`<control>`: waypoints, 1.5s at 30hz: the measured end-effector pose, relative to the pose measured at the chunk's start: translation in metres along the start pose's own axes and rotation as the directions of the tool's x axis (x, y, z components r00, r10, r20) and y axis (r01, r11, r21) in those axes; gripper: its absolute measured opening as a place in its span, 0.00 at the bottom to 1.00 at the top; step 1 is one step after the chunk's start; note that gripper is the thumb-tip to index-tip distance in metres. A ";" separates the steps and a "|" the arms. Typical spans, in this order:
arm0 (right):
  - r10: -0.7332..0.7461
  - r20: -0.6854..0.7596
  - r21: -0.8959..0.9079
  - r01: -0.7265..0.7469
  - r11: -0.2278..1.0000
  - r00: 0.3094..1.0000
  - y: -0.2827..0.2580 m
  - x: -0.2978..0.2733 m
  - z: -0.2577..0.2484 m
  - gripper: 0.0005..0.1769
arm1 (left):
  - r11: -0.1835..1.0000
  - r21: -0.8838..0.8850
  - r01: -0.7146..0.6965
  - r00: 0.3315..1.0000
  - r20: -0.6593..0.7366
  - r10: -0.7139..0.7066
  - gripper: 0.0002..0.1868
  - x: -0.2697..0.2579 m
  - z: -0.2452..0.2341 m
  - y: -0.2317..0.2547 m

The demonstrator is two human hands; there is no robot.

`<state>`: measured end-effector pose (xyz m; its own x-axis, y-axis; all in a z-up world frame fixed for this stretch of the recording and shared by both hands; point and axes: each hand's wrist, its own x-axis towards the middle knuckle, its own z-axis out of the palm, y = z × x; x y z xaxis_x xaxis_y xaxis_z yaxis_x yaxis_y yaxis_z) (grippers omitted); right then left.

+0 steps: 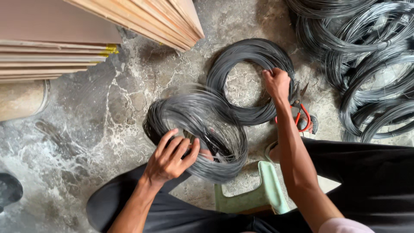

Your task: The person sits on a stool and repeatedly coils a long strand of black wire into a circular bundle by hand. They periodically lift the coil to a hanging hook to weigh it, then return it to the floor to continue coiling. Finally, they use shears to cut the wire.

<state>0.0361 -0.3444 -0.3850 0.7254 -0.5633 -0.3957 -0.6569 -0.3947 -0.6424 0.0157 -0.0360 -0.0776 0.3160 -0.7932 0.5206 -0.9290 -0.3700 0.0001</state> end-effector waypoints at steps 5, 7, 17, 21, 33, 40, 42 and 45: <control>-0.009 0.131 0.468 -0.054 0.882 0.991 -0.117 -0.078 -0.085 0.05 | 1.000 0.015 -0.025 0.999 -0.043 0.025 0.05 -0.010 0.001 0.008; -0.062 0.200 0.710 -0.101 0.697 0.978 -0.148 -0.107 -0.104 0.03 | 0.999 0.030 -0.036 0.997 -0.061 0.038 0.05 -0.010 0.001 0.009; -0.592 0.410 0.385 0.457 0.802 0.693 -0.179 -0.267 -0.104 0.09 | 0.995 0.100 -0.015 0.992 -0.122 0.027 0.08 -0.028 0.013 0.018; -0.732 0.300 0.431 0.598 0.676 0.612 -0.183 -0.290 -0.101 0.01 | 0.960 0.279 0.005 0.992 -0.120 0.030 0.13 -0.030 0.013 0.018; -0.421 -0.151 -0.006 0.425 0.905 0.894 -0.081 -0.115 -0.037 0.51 | 0.997 0.072 -0.037 0.999 0.041 0.035 0.04 -0.012 0.005 0.017; -0.491 -0.092 -0.480 0.394 0.784 0.866 0.002 -0.021 0.020 0.22 | 0.998 0.041 -0.040 0.997 0.073 0.037 0.06 -0.015 0.010 0.011; -0.320 -0.122 -0.468 0.230 0.853 0.939 0.006 -0.009 0.024 0.27 | 0.998 0.043 -0.051 0.993 0.106 0.046 0.05 -0.012 0.009 0.011; -0.358 -0.078 -0.554 0.258 0.791 0.930 0.070 0.038 0.067 0.15 | 0.997 0.043 -0.064 0.991 0.122 0.058 0.05 -0.009 0.007 0.011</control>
<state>0.0321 -0.3448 -0.4888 0.8941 -0.4394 -0.0866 -0.4466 -0.8600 -0.2469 0.0044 -0.0362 -0.0886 0.2824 -0.8665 0.4116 -0.9382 -0.3389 -0.0696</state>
